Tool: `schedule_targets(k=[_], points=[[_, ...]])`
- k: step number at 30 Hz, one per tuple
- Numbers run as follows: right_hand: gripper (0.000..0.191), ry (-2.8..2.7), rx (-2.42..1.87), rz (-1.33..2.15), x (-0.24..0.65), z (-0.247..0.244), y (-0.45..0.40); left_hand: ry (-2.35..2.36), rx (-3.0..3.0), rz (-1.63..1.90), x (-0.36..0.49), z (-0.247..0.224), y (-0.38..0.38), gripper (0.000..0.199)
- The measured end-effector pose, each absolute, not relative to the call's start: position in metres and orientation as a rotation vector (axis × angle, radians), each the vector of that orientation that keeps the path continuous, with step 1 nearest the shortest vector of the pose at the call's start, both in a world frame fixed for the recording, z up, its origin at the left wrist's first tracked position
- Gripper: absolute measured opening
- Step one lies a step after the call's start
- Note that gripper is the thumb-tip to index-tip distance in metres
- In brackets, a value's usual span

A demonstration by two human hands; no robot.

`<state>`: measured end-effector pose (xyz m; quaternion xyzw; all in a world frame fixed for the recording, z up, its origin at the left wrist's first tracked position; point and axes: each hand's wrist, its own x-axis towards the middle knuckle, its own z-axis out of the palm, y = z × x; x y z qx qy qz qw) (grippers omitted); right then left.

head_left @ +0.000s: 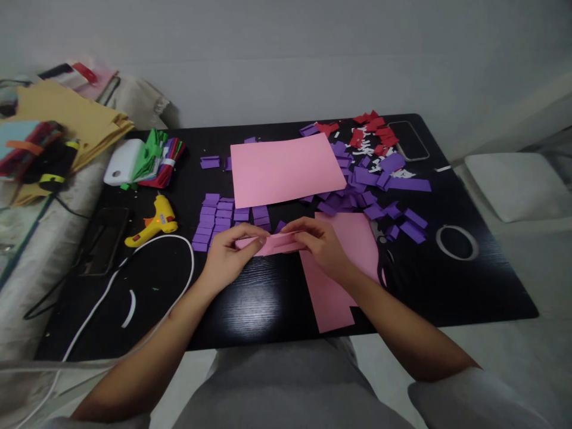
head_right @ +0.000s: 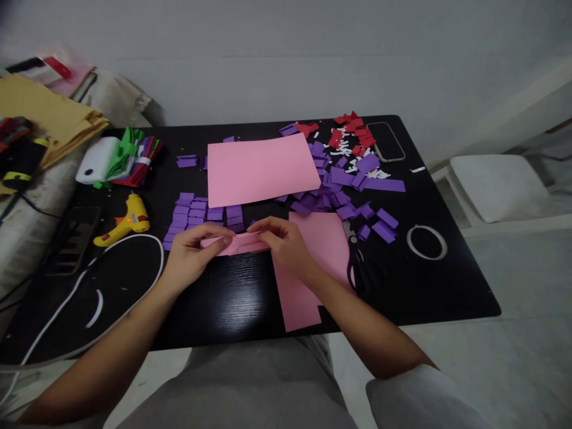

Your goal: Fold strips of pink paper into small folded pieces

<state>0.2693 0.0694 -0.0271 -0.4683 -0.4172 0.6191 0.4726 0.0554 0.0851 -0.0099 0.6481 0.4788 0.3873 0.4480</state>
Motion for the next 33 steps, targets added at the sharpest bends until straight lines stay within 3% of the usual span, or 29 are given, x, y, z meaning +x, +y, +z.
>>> schedule_targets(k=[4,7,11,14,24,33], points=[[0.024,-0.928,-1.059,1.672,0.2690,-0.0274,0.0678,1.161,1.744,0.978,0.0540,-0.0092,0.0848,0.011],[0.032,-1.042,-1.143,1.596,0.2673,-0.0289,0.0673,1.079,1.900,1.026,0.0530,-0.0092,0.0841,0.013],[0.023,-1.240,-1.196,1.433,0.2662,-0.0282,0.0672,1.028,1.998,1.002,0.0487,-0.0096,0.0821,0.013],[0.016,-1.288,-1.187,1.378,0.2655,-0.0261,0.0662,1.104,1.934,0.942,0.0461,-0.0103,0.0813,0.025],[0.012,-1.355,-1.182,1.289,0.2635,-0.0258,0.0621,1.111,1.896,0.880,0.0503,-0.0103,0.0855,0.009],[0.012,-1.474,-1.174,1.278,0.2624,-0.0246,0.0618,1.083,1.841,0.836,0.0500,-0.0077,0.0854,0.009]])
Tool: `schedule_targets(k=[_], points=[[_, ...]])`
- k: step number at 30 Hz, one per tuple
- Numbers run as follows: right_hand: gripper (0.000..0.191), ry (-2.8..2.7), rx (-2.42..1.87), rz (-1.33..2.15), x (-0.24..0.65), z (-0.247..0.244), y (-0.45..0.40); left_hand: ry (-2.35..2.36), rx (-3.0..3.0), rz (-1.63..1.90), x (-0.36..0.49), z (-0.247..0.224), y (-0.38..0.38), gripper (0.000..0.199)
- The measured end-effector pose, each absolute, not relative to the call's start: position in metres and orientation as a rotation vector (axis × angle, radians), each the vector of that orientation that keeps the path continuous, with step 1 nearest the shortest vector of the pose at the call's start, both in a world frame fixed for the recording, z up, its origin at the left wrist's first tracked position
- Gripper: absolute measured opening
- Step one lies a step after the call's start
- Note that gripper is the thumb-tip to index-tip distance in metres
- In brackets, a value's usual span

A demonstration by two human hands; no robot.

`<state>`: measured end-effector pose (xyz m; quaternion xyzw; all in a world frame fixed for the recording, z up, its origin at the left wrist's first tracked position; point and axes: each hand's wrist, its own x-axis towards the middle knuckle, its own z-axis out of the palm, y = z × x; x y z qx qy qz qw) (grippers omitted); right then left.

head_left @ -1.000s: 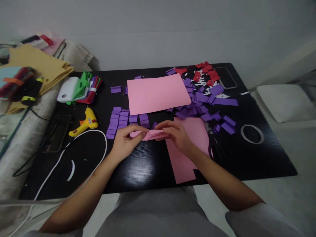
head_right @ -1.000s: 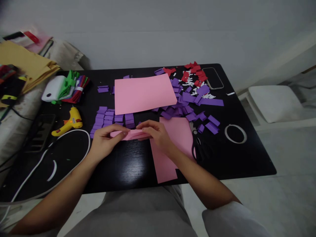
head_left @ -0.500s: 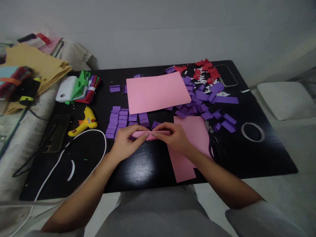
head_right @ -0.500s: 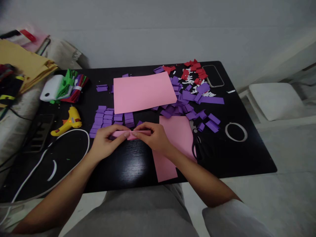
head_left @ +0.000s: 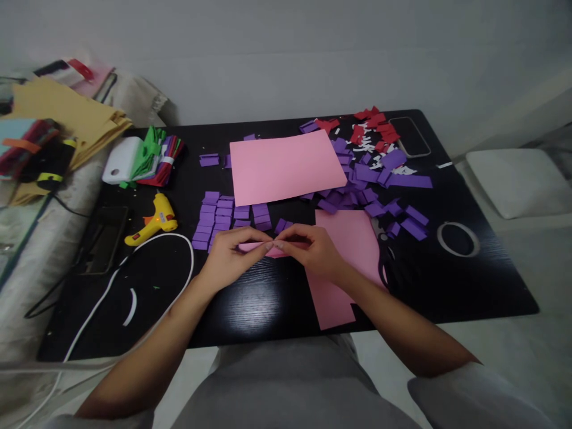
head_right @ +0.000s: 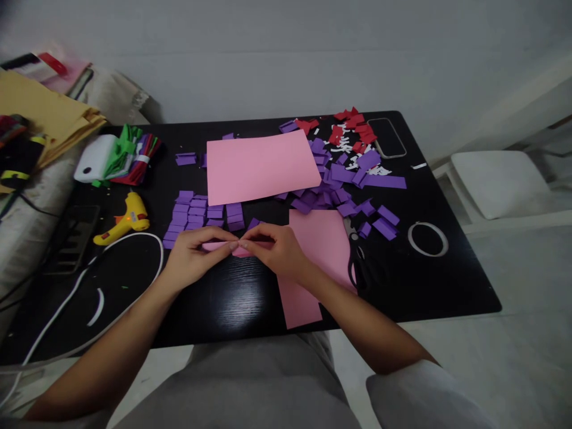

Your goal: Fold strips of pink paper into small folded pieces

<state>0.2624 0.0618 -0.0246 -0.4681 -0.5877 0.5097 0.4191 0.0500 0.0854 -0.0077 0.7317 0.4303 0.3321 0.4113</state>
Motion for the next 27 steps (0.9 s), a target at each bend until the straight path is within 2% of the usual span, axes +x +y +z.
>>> schedule_targets(k=[8,11,16,21,27], points=[[0.016,-1.404,-1.279,1.181,0.270,-0.029,0.070,1.274,1.649,0.897,0.049,-0.008,0.088,0.011],[0.028,-1.162,-1.298,1.193,0.272,-0.033,0.076,1.359,1.549,0.928,0.049,-0.009,0.090,0.012],[0.048,-0.814,-1.118,1.464,0.265,-0.034,0.075,1.340,1.302,1.037,0.055,-0.013,0.088,0.015],[0.040,-0.988,-1.036,1.623,0.254,-0.034,0.066,1.222,1.157,1.026,0.063,-0.019,0.079,0.019],[0.031,-0.969,-1.125,1.438,0.258,-0.038,0.065,1.081,1.132,0.925,0.069,-0.019,0.075,0.024]])
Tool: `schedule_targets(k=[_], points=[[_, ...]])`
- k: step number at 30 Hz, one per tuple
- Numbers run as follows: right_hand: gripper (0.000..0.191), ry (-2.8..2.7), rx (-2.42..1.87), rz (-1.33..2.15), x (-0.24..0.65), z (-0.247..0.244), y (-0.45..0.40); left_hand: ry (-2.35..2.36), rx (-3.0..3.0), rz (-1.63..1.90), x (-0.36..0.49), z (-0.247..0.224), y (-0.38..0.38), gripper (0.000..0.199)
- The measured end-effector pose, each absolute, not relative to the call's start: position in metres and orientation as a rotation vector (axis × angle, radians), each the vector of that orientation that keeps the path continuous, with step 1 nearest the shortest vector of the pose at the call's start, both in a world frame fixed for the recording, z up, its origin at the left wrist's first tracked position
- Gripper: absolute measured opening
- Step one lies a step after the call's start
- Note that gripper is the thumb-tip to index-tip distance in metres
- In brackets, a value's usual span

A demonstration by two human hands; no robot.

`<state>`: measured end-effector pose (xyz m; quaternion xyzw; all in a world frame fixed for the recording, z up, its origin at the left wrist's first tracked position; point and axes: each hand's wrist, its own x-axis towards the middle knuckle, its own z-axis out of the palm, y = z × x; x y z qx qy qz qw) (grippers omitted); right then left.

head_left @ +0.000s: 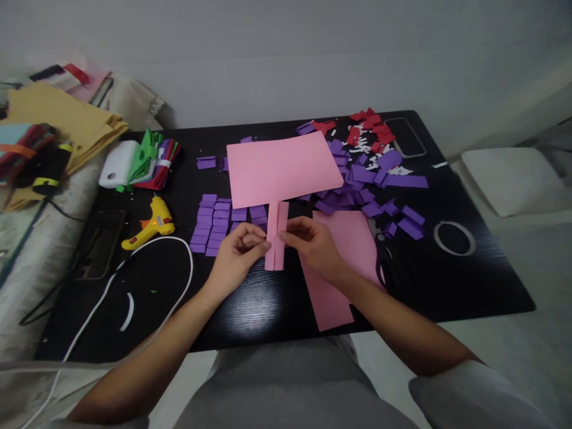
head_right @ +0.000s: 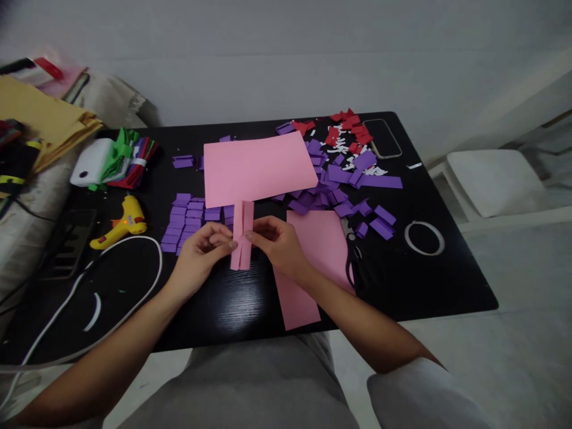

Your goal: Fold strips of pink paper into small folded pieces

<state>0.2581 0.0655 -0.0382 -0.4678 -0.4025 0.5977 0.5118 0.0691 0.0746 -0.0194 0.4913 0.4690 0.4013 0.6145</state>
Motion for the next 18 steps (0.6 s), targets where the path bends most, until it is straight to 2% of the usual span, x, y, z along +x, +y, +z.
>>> schedule_targets(k=[3,8,18], points=[[0.031,-0.987,-1.152,1.381,0.2590,-0.0391,0.0657,1.064,1.154,0.891,0.0699,-0.0189,0.0746,0.033],[0.029,-1.009,-1.159,1.373,0.2570,-0.0384,0.0647,1.063,1.213,0.919,0.0706,-0.0191,0.0746,0.022],[0.025,-1.016,-1.103,1.509,0.2592,-0.0369,0.0669,1.068,1.240,0.996,0.0704,-0.0208,0.0756,0.019]])
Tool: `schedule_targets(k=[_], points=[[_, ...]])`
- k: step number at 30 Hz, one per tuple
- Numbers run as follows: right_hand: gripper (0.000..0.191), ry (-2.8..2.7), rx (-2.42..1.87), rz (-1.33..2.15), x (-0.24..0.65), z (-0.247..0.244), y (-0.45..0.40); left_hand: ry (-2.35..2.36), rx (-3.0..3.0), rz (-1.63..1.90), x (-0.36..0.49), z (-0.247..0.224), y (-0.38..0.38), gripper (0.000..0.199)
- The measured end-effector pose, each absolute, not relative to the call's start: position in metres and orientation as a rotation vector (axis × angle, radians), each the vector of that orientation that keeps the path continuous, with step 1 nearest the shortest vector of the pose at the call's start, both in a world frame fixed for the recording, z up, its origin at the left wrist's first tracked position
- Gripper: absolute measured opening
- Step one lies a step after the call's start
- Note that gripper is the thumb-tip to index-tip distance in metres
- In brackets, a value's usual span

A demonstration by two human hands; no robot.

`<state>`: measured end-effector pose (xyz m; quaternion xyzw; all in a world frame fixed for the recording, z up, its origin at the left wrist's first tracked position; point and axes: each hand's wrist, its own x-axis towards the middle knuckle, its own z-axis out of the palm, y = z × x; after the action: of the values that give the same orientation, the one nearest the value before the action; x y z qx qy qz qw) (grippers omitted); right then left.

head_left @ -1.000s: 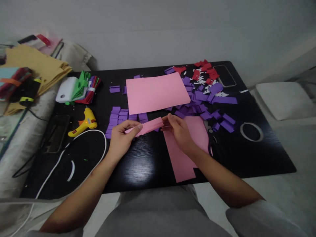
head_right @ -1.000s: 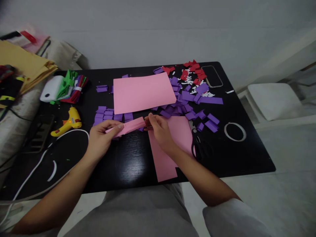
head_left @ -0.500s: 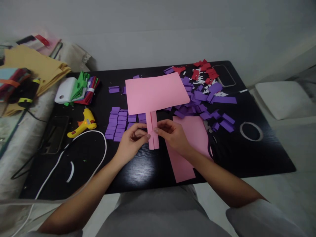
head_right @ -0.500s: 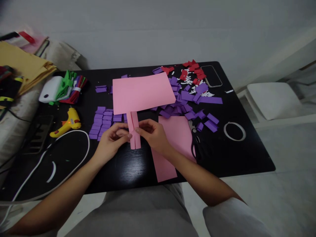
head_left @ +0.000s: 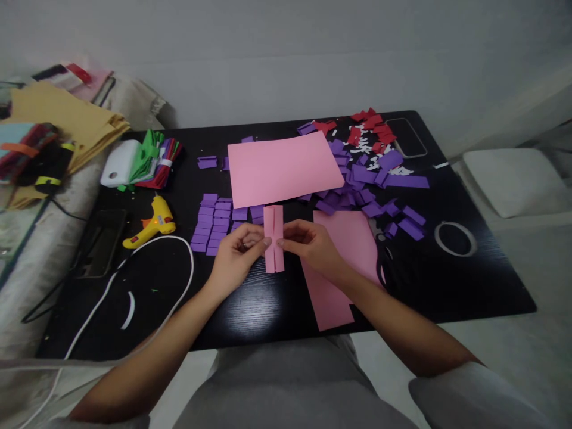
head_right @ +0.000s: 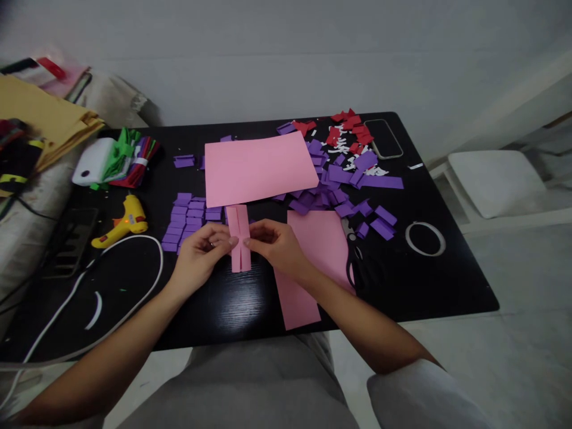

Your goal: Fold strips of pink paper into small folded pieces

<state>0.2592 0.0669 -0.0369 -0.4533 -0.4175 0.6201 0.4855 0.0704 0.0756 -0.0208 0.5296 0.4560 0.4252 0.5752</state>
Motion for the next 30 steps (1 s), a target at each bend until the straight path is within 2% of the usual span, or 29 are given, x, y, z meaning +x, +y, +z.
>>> schedule_targets(k=[8,13,19,24,30], points=[[0.006,-1.039,-1.103,1.399,0.259,-0.033,0.063,1.047,1.311,0.981,0.062,-0.024,0.079,0.007],[0.012,-1.092,-1.085,1.317,0.260,-0.027,0.061,1.118,1.456,0.964,0.061,-0.019,0.077,0.008],[0.007,-1.118,-1.064,1.309,0.260,-0.023,0.057,1.034,1.710,0.999,0.059,-0.016,0.072,0.010],[0.028,-1.053,-1.057,1.400,0.255,-0.027,0.057,1.041,1.852,1.097,0.060,-0.022,0.071,0.004],[0.025,-1.067,-1.077,1.392,0.253,-0.032,0.057,1.007,1.521,1.180,0.067,-0.023,0.069,0.025]])
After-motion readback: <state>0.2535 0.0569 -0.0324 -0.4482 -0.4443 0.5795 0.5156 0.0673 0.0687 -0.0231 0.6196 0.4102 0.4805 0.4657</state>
